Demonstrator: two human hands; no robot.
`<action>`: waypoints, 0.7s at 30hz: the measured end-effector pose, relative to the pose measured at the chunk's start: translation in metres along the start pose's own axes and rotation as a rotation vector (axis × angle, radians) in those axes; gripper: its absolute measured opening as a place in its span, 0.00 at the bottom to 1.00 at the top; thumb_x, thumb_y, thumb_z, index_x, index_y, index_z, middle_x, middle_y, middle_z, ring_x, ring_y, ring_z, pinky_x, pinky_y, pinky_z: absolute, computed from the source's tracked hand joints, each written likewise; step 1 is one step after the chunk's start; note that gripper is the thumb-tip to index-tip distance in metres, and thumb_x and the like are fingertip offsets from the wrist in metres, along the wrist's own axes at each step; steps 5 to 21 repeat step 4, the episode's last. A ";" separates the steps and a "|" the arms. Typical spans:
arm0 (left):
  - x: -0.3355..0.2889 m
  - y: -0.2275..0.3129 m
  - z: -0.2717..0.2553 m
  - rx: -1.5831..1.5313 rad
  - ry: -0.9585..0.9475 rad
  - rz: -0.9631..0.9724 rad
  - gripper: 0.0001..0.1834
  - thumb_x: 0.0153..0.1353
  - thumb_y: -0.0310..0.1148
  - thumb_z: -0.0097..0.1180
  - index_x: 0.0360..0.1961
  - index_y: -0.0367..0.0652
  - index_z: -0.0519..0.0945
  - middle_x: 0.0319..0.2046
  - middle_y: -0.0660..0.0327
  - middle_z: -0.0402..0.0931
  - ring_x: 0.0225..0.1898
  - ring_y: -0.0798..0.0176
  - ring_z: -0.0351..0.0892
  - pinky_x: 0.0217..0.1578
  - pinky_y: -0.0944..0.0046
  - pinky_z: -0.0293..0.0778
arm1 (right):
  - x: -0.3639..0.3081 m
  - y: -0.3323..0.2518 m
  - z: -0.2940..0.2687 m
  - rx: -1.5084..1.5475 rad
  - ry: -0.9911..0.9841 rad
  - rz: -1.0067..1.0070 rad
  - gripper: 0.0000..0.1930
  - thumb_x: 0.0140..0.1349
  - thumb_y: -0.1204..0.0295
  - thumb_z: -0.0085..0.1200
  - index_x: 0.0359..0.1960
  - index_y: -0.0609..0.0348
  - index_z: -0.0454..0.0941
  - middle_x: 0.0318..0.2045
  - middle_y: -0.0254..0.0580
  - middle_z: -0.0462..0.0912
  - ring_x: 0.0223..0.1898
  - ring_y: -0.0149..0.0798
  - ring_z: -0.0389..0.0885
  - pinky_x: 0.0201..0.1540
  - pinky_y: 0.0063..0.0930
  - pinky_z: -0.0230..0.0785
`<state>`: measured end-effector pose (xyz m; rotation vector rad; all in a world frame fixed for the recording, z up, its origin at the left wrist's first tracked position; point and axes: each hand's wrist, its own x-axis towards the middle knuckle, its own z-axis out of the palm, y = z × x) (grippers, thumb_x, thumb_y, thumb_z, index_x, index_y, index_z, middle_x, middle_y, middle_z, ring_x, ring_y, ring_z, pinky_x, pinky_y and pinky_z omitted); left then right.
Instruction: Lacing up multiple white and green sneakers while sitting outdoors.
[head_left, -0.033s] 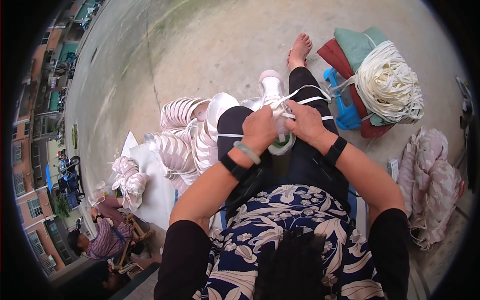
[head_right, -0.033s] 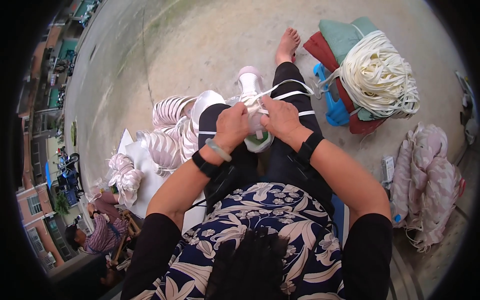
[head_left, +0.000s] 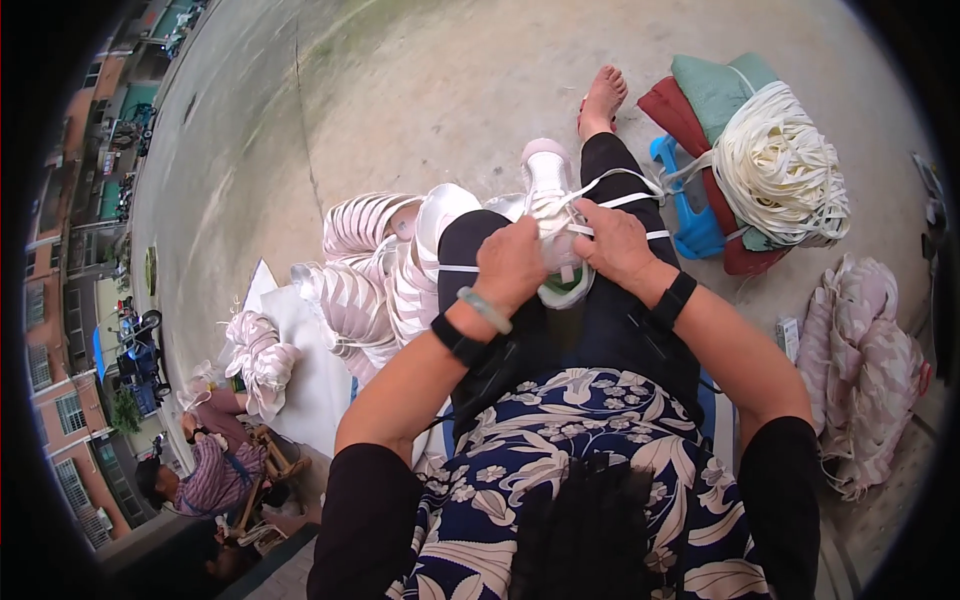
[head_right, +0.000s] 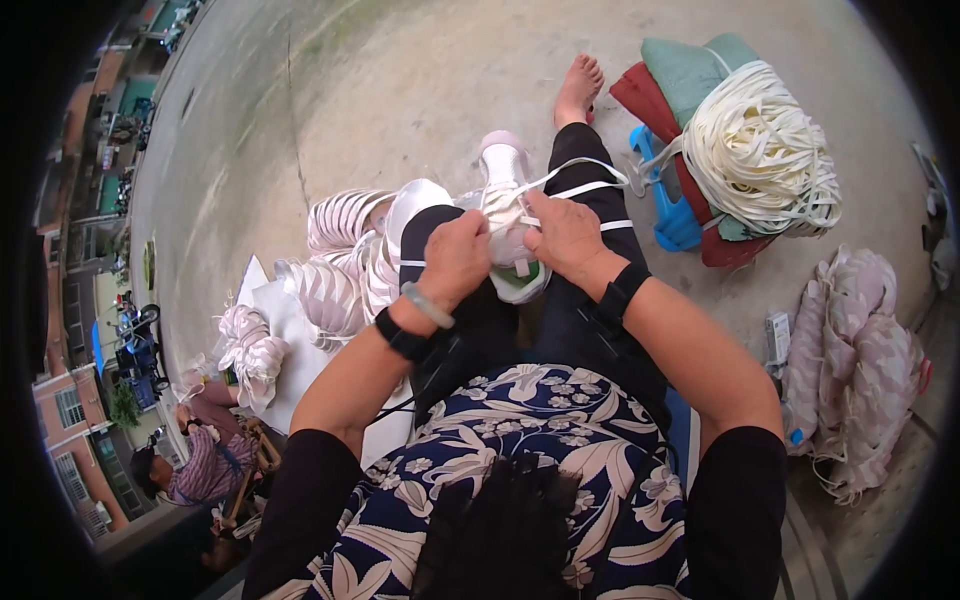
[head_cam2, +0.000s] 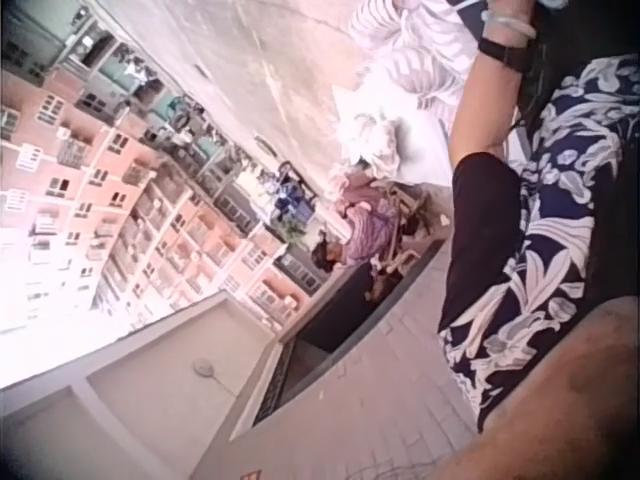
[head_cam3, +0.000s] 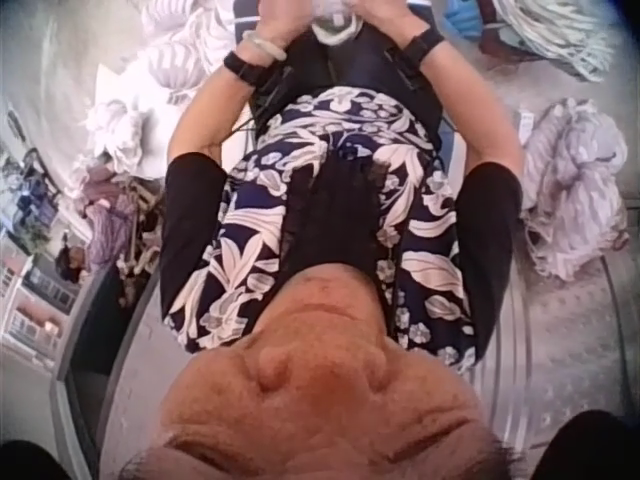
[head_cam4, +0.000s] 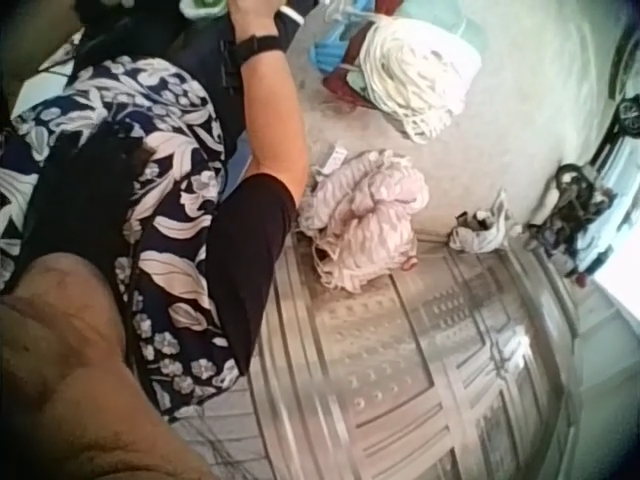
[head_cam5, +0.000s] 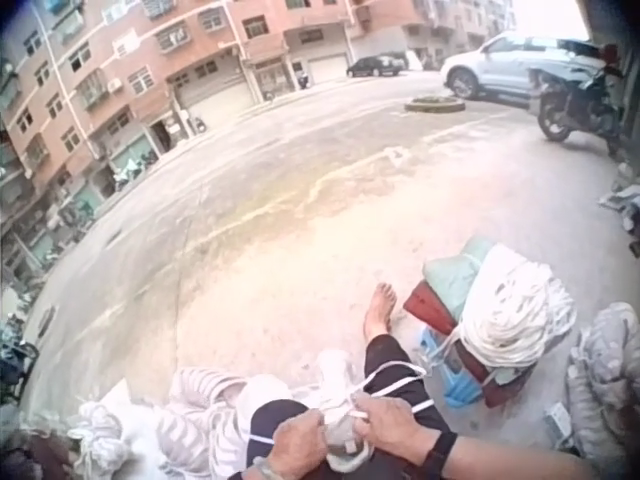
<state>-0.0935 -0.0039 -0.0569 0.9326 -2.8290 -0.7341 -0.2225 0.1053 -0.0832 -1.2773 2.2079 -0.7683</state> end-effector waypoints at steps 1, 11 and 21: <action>-0.010 -0.013 -0.010 -0.004 -0.009 -0.004 0.05 0.49 0.30 0.50 0.25 0.40 0.71 0.21 0.47 0.73 0.28 0.42 0.74 0.28 0.49 0.68 | 0.000 0.000 -0.001 -0.022 0.008 -0.012 0.19 0.44 0.66 0.54 0.40 0.57 0.68 0.28 0.49 0.78 0.33 0.53 0.77 0.37 0.44 0.68; -0.042 -0.080 -0.041 0.064 -0.082 -0.096 0.10 0.50 0.36 0.53 0.29 0.41 0.71 0.25 0.47 0.75 0.32 0.43 0.76 0.32 0.47 0.69 | 0.002 0.002 -0.003 -0.045 -0.029 0.021 0.21 0.44 0.65 0.54 0.42 0.57 0.68 0.29 0.50 0.78 0.34 0.52 0.77 0.37 0.43 0.68; -0.042 -0.080 -0.041 0.064 -0.082 -0.096 0.10 0.50 0.36 0.53 0.29 0.41 0.71 0.25 0.47 0.75 0.32 0.43 0.76 0.32 0.47 0.69 | 0.002 0.002 -0.003 -0.045 -0.029 0.021 0.21 0.44 0.65 0.54 0.42 0.57 0.68 0.29 0.50 0.78 0.34 0.52 0.77 0.37 0.43 0.68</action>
